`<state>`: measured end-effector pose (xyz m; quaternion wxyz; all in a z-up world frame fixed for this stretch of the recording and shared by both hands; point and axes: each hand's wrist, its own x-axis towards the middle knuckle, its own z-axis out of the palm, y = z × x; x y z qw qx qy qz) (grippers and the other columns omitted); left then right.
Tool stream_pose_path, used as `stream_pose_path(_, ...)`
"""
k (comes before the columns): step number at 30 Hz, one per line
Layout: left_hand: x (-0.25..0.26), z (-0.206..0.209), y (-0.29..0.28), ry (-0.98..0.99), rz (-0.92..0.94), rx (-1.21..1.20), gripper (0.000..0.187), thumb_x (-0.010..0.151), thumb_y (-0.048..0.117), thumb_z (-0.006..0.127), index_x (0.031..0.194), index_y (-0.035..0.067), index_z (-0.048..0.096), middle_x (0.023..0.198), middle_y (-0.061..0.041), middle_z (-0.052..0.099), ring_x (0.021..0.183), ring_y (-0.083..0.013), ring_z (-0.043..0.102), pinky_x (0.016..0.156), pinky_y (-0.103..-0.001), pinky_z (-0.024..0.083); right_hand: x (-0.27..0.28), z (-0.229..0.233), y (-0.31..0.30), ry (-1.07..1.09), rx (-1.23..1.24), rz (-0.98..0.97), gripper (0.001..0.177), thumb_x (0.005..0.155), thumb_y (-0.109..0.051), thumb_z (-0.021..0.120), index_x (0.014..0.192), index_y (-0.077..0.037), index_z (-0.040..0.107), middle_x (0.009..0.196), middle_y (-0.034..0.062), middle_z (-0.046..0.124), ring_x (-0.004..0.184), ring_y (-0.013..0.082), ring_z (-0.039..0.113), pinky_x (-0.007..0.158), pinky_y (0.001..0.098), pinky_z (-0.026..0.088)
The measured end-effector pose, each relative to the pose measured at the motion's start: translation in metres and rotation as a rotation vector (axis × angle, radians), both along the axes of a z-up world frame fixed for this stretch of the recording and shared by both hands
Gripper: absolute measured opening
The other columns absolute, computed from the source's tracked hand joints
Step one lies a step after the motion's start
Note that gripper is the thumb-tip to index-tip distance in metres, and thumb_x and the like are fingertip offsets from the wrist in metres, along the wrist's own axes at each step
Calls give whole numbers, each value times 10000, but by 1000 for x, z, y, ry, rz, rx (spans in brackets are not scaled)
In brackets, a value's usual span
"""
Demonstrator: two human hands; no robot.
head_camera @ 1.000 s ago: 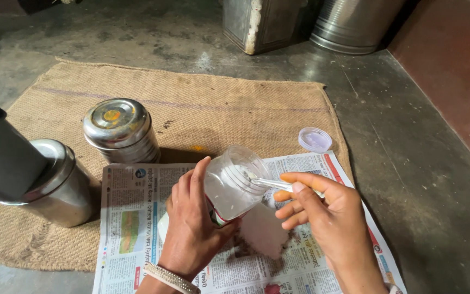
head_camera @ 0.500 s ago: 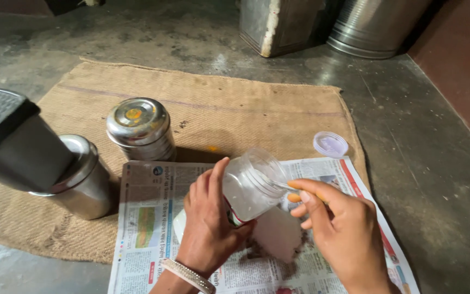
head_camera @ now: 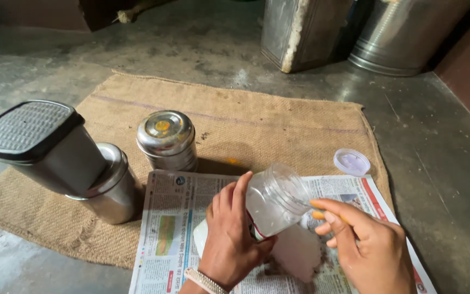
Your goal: The person scoops a white powder from a plastic jar using a metal spoon and spreads it onto a newspaper on the floor. They repeatedly add powder and use the spoon to flatten and distribute it across the paper.
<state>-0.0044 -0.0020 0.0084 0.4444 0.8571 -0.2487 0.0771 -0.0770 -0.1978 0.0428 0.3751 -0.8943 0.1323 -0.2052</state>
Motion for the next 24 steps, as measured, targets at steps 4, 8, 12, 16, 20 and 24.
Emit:
stream_pose_path(4,1,0,1,12,-12,6,1156,567,193,926,1508,80,265,1387,-189,445,1285,-390,424,1101,-540,267,0,-1,-10,-84,-34,71,286,907,-90,603,1139,-124,766,924,44,844,756,127,779,595,271,652)
stream_pose_path(8,2,-1,1,-4,-12,4,1154,567,199,923,1508,73,268,1387,-190,446,1286,-393,424,1101,-547,264,-5,5,-26,-69,-54,9,257,937,-114,620,1148,-114,765,948,74,835,785,147,811,614,295,621)
stream_pose_path(12,2,-2,1,-5,2,8,1130,573,209,915,1500,77,282,1366,-176,457,1270,-383,439,1090,-538,284,-13,4,-59,-106,251,-84,310,979,-70,555,1246,-25,705,1003,179,804,791,239,795,602,331,630)
stream_pose_path(16,2,-2,0,-30,12,-7,1111,572,197,909,1491,74,297,1360,-177,471,1265,-384,448,1090,-530,300,-16,-29,-105,-142,486,-187,315,1031,-74,521,1279,50,670,1052,218,765,836,249,734,655,331,583)
stream_pose_path(20,2,-2,0,-45,12,-19,1116,555,192,907,1485,74,302,1358,-182,480,1261,-392,452,1082,-526,308,-6,-95,-130,-26,632,-269,319,1022,-85,524,1278,29,677,1018,221,769,804,252,727,645,343,574)
stream_pose_path(24,3,-3,0,-9,13,-8,1166,542,185,905,1534,101,298,1388,-185,479,1253,-392,452,1091,-519,309,2,-145,-128,161,687,-302,294,993,-62,560,1221,35,718,967,216,778,767,267,739,632,365,580)
